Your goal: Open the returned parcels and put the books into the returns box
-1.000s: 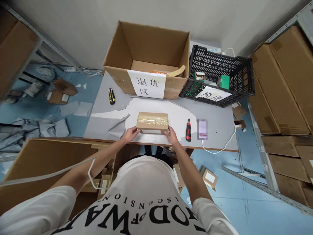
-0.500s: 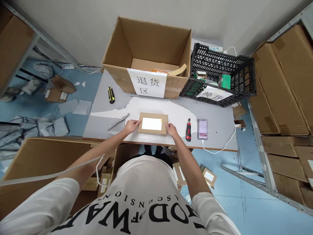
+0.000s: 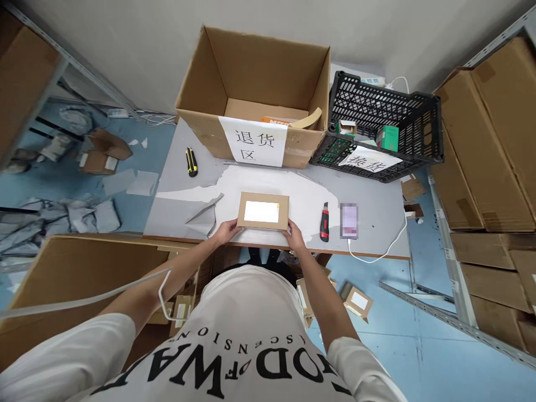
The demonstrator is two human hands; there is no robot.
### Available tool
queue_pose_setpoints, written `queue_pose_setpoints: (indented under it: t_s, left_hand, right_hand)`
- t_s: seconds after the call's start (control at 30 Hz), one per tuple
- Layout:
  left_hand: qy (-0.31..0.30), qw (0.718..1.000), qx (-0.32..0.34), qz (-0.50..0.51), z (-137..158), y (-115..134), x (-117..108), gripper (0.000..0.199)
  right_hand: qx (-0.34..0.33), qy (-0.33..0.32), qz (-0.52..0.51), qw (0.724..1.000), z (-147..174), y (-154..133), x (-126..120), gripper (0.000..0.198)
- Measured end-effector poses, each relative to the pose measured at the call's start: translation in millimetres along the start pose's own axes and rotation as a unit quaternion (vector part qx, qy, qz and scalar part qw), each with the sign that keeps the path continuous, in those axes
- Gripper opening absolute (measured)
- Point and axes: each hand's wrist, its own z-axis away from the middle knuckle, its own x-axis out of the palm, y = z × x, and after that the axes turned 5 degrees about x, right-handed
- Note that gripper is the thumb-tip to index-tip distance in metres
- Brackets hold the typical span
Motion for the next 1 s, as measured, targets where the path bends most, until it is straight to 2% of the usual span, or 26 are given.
queue_pose_setpoints:
  t_s: [0.13, 0.27, 0.37, 0.47, 0.63, 0.7, 0.77, 0.8, 0.87, 0.93, 1.0]
  left_hand:
    - [0.041, 0.998, -0.004, -0.054, -0.3, 26.7, -9.4, 0.057]
    - [0.109, 0.983, -0.018, -0.149, -7.8, 59.1, -22.1, 0.055]
    - [0.117, 0.973, -0.053, -0.192, -15.2, 75.9, -22.6, 0.060]
    - [0.112, 0.969, -0.082, -0.204, -20.4, 86.0, -20.1, 0.061]
    - [0.084, 0.964, -0.084, -0.236, -22.4, 92.3, -19.6, 0.054]
    - [0.084, 0.961, -0.099, -0.246, -21.9, 92.1, -19.6, 0.055]
    - [0.105, 0.957, -0.099, -0.250, -21.6, 91.4, -19.2, 0.064]
    - [0.117, 0.957, -0.085, -0.252, -21.8, 91.3, -19.0, 0.072]
    - [0.123, 0.957, -0.026, -0.263, -23.4, 92.0, -18.8, 0.083]
    - [0.092, 0.954, 0.050, -0.281, -27.1, 94.8, -18.9, 0.080]
    - [0.044, 0.945, 0.109, -0.304, -32.8, 99.5, -18.4, 0.074]
  right_hand:
    - [0.018, 0.011, -0.033, 0.999, 1.0, -26.2, -5.5, 0.048]
    - [0.021, 0.069, 0.045, 0.996, -0.7, -59.1, -21.5, 0.043]
    - [0.051, 0.059, 0.101, 0.992, -8.2, -73.6, -28.3, 0.046]
    - [0.084, 0.037, 0.120, 0.989, -16.4, -75.9, -28.3, 0.047]
    - [0.093, 0.021, 0.061, 0.994, -18.2, -57.3, -34.9, 0.052]
    - [0.107, 0.082, 0.074, 0.988, -15.2, -41.8, -47.9, 0.053]
    - [0.157, 0.188, 0.145, 0.959, -12.3, -23.1, -64.7, 0.052]
    - [0.192, 0.228, 0.183, 0.937, -11.5, -13.5, -73.0, 0.056]
    - [0.262, 0.243, 0.228, 0.906, -12.0, 3.8, -86.3, 0.067]
    - [0.299, 0.217, 0.235, 0.899, -15.1, 15.7, -94.0, 0.072]
    - [0.302, 0.200, 0.232, 0.902, -18.2, 20.3, -97.0, 0.072]
